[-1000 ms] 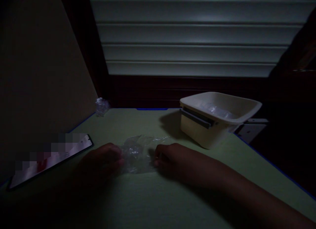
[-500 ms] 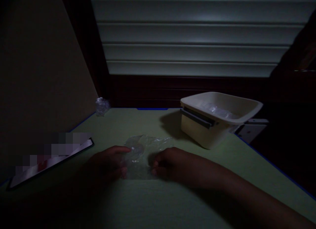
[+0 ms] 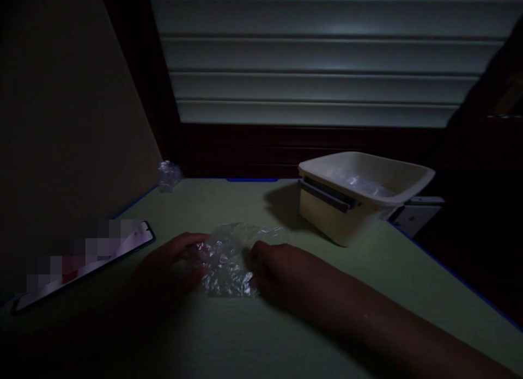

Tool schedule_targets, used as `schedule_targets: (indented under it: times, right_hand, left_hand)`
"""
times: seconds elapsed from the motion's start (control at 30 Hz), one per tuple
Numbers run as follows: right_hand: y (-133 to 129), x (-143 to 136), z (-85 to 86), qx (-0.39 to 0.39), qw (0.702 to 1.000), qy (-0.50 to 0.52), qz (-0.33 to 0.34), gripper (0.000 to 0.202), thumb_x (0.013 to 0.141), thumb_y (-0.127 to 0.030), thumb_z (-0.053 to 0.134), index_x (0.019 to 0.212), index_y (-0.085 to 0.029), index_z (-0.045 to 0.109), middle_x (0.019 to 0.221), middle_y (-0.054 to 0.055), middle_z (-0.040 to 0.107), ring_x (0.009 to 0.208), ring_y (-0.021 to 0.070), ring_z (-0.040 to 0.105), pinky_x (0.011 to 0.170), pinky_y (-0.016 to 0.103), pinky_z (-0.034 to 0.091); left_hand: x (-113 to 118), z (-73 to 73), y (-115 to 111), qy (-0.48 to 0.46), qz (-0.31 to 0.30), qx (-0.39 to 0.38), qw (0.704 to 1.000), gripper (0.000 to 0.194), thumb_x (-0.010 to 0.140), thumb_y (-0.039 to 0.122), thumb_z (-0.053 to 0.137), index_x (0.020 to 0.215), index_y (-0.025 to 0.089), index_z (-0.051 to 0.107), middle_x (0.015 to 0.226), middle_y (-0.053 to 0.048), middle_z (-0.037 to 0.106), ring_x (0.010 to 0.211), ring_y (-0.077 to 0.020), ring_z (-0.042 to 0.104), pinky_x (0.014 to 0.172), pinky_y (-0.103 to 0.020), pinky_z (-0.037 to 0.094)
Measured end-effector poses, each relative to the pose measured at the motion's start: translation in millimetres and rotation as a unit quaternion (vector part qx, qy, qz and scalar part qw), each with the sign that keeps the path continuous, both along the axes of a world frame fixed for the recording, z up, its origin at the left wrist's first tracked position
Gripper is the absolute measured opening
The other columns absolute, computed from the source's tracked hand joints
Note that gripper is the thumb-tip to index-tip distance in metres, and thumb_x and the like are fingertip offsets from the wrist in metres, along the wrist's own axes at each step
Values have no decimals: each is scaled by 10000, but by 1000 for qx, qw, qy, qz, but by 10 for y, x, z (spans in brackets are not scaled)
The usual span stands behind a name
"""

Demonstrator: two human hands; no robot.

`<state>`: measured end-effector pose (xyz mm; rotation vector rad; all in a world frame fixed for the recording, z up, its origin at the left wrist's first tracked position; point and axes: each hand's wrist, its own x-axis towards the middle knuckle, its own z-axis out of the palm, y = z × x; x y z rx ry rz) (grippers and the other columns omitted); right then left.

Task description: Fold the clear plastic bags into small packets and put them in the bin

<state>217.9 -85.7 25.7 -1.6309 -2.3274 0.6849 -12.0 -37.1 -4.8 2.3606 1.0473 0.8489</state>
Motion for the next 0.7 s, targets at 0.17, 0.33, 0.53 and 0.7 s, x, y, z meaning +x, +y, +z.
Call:
schedule_targets:
  times: [0.17, 0.33, 0.53, 0.7]
  right_hand:
    - [-7, -88, -16, 90, 990, -111, -15, 168, 845, -184, 487, 987, -159, 572, 887, 95, 670, 685, 196, 633, 579, 279, 459]
    - [-31, -195, 13, 204, 957, -203, 21, 230, 775, -47, 540, 975, -111, 634, 950, 139, 665, 826, 265, 635, 728, 396, 507]
    - [-223, -357, 27, 147, 976, -59, 149, 607, 893, -387, 457, 1377, -41, 335, 1439, 186, 300, 1306, 286, 311, 1047, 419, 321]
    - [-312, -304, -31, 24, 987, -59, 144, 663, 918, -460, 356, 1412, -43, 206, 1461, 172, 134, 1349, 282, 137, 1087, 462, 186]
  left_hand:
    - [-48, -36, 21, 30, -20, 168, 985, 319, 843, 201, 476, 1159, 240, 481, 1196, -66, 492, 1046, -225, 517, 863, -367, 477]
    - [-102, -67, -22, 141, -110, 274, 945, 289, 867, 88, 366, 1044, 205, 561, 1120, -61, 604, 1059, -209, 536, 885, -367, 478]
    - [-63, -40, -39, 186, -155, 220, 945, 329, 844, 87, 340, 1023, 150, 609, 1055, -88, 651, 980, -198, 587, 875, -311, 484]
    - [-74, -13, -18, 187, -173, 204, 945, 379, 790, 70, 368, 1084, 135, 598, 1147, -108, 621, 1064, -226, 550, 919, -357, 462]
